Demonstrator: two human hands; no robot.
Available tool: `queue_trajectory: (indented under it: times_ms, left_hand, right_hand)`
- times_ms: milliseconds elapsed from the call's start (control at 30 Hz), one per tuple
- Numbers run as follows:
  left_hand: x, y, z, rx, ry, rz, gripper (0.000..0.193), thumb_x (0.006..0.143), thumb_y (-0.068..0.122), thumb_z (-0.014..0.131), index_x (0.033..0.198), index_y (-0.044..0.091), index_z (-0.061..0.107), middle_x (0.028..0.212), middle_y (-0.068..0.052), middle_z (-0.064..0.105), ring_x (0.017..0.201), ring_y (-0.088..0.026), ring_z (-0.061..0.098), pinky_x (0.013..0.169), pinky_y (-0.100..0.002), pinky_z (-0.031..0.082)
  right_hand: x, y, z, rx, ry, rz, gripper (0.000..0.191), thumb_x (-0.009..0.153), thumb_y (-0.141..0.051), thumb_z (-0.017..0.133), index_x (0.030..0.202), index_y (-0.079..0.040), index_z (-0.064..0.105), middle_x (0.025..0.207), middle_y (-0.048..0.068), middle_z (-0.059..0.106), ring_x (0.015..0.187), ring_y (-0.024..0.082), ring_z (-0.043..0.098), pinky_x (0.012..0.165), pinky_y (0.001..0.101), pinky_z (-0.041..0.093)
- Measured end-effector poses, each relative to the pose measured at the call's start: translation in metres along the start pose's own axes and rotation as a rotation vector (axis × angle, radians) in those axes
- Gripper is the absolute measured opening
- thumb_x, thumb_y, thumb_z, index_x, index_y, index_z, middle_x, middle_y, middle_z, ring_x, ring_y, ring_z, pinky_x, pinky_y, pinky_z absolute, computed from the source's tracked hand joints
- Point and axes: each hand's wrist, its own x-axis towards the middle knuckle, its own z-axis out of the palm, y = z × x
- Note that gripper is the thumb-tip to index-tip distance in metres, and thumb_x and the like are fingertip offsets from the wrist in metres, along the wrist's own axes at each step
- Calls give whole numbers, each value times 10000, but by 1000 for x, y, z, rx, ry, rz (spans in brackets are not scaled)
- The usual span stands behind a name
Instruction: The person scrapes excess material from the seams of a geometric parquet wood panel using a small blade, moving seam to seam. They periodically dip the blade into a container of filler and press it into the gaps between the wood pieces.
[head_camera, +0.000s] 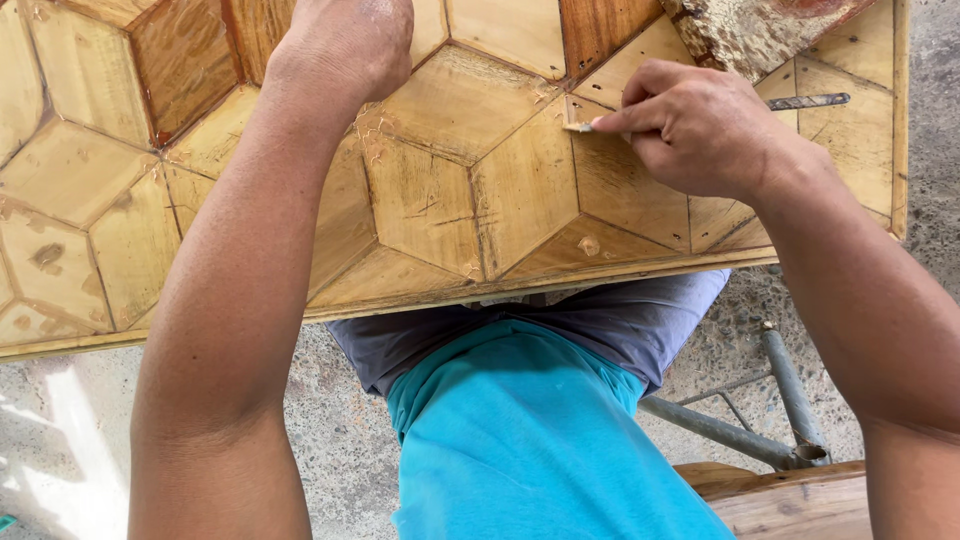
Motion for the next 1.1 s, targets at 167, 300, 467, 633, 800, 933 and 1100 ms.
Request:
queue_trajectory:
  times_ms: [167,300,467,633,800,933,1100]
  left_hand:
    - [2,-1,1,4,11,12,177,926,52,627,1054,-22,725,981,-233,735,889,-361,716,749,-490,581]
    - [2,2,-1,10,-52,-34,188,948,51,614,1092,-28,706,956,-234,743,861,-357,733,724,-485,599]
    - [7,0,2,6,-71,-14,186,948,66,627,1081,-25,719,964,-225,740,870,-332,734,747,-474,595]
    - [13,-4,16,118,107,160,181,923,82,657,1065,7,741,957,-178,760,866,-311,725,707,-473,581]
    - [20,-3,18,168,72,151,169,894,82,682,1033,19,754,949,-160,756,875,-287,723,722,-450,584]
    - [16,-6,11,128,129,191,168,885,65,684,1027,6,753,948,-161,753,888,-280,719,747,-443,581]
    - [10,-4,4,70,50,147,161,892,50,673,1022,-9,745,937,-181,753,871,-290,723,749,-441,583]
  right_hand:
    - [-7,-7,-5,70,-77,31,389,938,-82,536,1162,-240,813,1117,19,700,1024,187,673,927,379,535]
    - [-5,-9,-5,200,69,178,345,1041,-109,511,1250,-192,772,1143,35,686,1022,190,664,931,347,559]
    - [-25,-27,9,223,-16,103,314,965,-78,561,1169,-156,786,1040,60,696,955,233,669,878,359,542]
    - [-48,-45,33,359,260,242,305,994,-44,577,1244,-64,750,1097,157,676,1025,303,660,917,391,533]
    - [-42,-70,45,369,277,318,306,999,-56,562,1248,-60,740,1067,189,624,984,334,651,890,398,529]
    - [-32,-88,40,251,218,374,329,962,-87,615,1269,-58,733,1013,200,586,945,357,616,864,428,505]
    - [-19,-78,25,147,12,601,288,1034,-245,638,1299,-215,747,1021,161,590,933,318,619,883,426,514]
